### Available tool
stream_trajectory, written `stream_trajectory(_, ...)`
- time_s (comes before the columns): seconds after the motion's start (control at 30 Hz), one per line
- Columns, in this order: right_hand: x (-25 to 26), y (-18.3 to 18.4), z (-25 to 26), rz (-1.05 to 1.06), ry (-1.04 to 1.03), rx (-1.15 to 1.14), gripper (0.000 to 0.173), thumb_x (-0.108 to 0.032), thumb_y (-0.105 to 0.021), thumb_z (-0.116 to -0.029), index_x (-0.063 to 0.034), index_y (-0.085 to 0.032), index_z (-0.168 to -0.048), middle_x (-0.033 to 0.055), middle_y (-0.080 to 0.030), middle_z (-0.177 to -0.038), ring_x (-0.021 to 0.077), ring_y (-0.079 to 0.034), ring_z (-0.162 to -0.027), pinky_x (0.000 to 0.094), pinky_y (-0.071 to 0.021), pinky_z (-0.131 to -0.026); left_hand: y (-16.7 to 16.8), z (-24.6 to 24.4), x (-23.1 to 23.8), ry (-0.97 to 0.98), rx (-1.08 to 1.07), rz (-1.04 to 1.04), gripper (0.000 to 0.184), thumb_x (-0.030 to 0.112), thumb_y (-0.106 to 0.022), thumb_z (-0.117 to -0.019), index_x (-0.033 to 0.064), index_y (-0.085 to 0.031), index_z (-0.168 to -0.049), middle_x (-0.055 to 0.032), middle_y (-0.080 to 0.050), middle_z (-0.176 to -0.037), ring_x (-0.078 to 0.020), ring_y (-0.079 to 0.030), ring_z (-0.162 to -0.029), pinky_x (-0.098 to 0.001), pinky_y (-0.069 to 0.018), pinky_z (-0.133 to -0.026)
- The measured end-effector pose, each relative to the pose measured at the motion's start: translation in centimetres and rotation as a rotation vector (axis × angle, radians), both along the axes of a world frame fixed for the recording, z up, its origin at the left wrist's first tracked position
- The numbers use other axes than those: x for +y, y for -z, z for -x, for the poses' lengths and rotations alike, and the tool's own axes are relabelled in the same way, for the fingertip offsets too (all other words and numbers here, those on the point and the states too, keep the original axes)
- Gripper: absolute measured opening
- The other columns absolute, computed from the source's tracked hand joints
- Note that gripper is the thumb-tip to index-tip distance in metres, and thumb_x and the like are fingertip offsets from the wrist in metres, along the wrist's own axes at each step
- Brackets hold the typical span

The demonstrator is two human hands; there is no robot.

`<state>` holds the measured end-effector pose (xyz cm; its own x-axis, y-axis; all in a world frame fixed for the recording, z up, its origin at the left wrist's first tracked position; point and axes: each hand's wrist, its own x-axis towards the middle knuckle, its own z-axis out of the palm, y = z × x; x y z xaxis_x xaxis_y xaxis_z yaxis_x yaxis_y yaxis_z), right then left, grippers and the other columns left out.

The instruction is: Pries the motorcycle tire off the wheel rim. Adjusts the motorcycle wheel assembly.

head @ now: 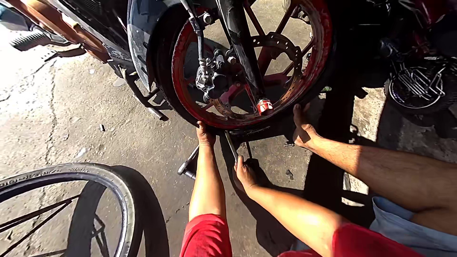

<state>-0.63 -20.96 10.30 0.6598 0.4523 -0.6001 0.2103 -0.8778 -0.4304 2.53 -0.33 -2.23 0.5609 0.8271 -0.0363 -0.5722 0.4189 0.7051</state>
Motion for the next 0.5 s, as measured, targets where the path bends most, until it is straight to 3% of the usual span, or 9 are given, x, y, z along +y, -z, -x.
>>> stream_trajectory(0.03, -1.6, 4.1, -0.6, -0.028, -0.050, -0.154, 0.043, -0.023, -0.039, -0.1085, -0.0001, -0.050, -0.143, 0.0210, -0.073, -0.109, 0.0353, -0.073, -0.104, 0.0493, -0.0571, -0.091, -0.1, 0.1, 0.0, -0.008, 0.008, 0.007, 0.089, 0.071, -0.082, -0.0679, 0.0124, -0.054, -0.129, -0.0050, -0.074, -0.107, -0.0171, -0.072, -0.100, -0.0416, -0.0604, -0.089)
stream_trajectory(0.07, -2.7, 5.7, -2.0, -0.016, -0.091, -0.181, 0.044, -0.025, -0.037, -0.1085, -0.0042, -0.046, -0.146, 0.0194, -0.073, -0.108, 0.0353, -0.072, -0.104, 0.0508, -0.0563, -0.092, -0.3, 0.1, 0.1, -0.015, 0.010, 0.011, 0.091, 0.070, -0.082, -0.0694, 0.0096, -0.051, -0.130, -0.0064, -0.073, -0.106, -0.0182, -0.072, -0.099, -0.0426, -0.0605, -0.089)
stream_trajectory(0.17, -5.3, 4.6, -6.8, 0.083, -0.235, -0.108, 0.046, -0.025, -0.034, -0.1099, -0.0081, -0.038, -0.153, 0.0213, -0.071, -0.116, 0.0378, -0.068, -0.114, 0.0538, -0.0525, -0.099, -1.0, 0.0, 0.5, -0.037, 0.008, -0.004, 0.084, 0.063, -0.078, -0.0779, 0.0052, -0.046, -0.130, -0.0073, -0.073, -0.104, -0.0185, -0.072, -0.097, -0.0430, -0.0611, -0.088)
stream_trajectory(0.27, -10.0, 5.8, -8.0, 0.156, -0.413, -0.058, 0.046, -0.025, -0.036, -0.1093, -0.0050, -0.041, -0.150, 0.0233, -0.068, -0.122, 0.0388, -0.064, -0.122, 0.0537, -0.0481, -0.106, -3.9, 0.9, 1.5, -0.068, 0.102, -0.095, 0.087, 0.064, -0.076, -0.0775, 0.0040, -0.043, -0.131, -0.0053, -0.073, -0.102, -0.0161, -0.073, -0.095, -0.0402, -0.0622, -0.086)
stream_trajectory(0.37, -13.5, 6.6, -7.7, 0.043, -0.475, -0.095, 0.057, -0.054, -0.044, -0.1051, -0.0118, -0.057, -0.142, 0.0153, -0.059, -0.141, 0.0324, -0.052, -0.136, 0.0527, -0.0342, -0.117, -7.6, 2.2, 4.8, -0.084, 0.247, -0.262, 0.104, 0.074, -0.080, -0.0677, 0.0021, -0.044, -0.134, -0.0015, -0.072, -0.102, -0.0115, -0.072, -0.094, -0.0360, -0.0616, -0.087)
stream_trajectory(0.43, -13.7, 3.4, -9.7, -0.206, -0.271, -0.289, 0.055, -0.060, -0.053, -0.0993, -0.0148, -0.073, -0.124, 0.0106, -0.063, -0.136, 0.0289, -0.054, -0.131, 0.0519, -0.0361, -0.115, -10.3, 2.8, 6.4, -0.077, 0.330, -0.354, 0.107, 0.080, -0.080, -0.0611, 0.0060, -0.049, -0.131, 0.0023, -0.072, -0.099, -0.0091, -0.072, -0.092, -0.0344, -0.0617, -0.085)
stream_trajectory(0.5, -12.1, -2.6, -14.6, -0.588, -0.011, -0.636, 0.041, -0.044, -0.061, -0.0987, -0.0067, -0.078, -0.100, 0.0157, -0.070, -0.119, 0.0310, -0.064, -0.116, 0.0519, -0.0489, -0.104, -12.8, 3.0, 7.6, -0.069, 0.416, -0.415, 0.108, 0.085, -0.079, -0.0544, 0.0110, -0.053, -0.128, 0.0060, -0.071, -0.098, -0.0063, -0.071, -0.090, -0.0322, -0.0611, -0.082)
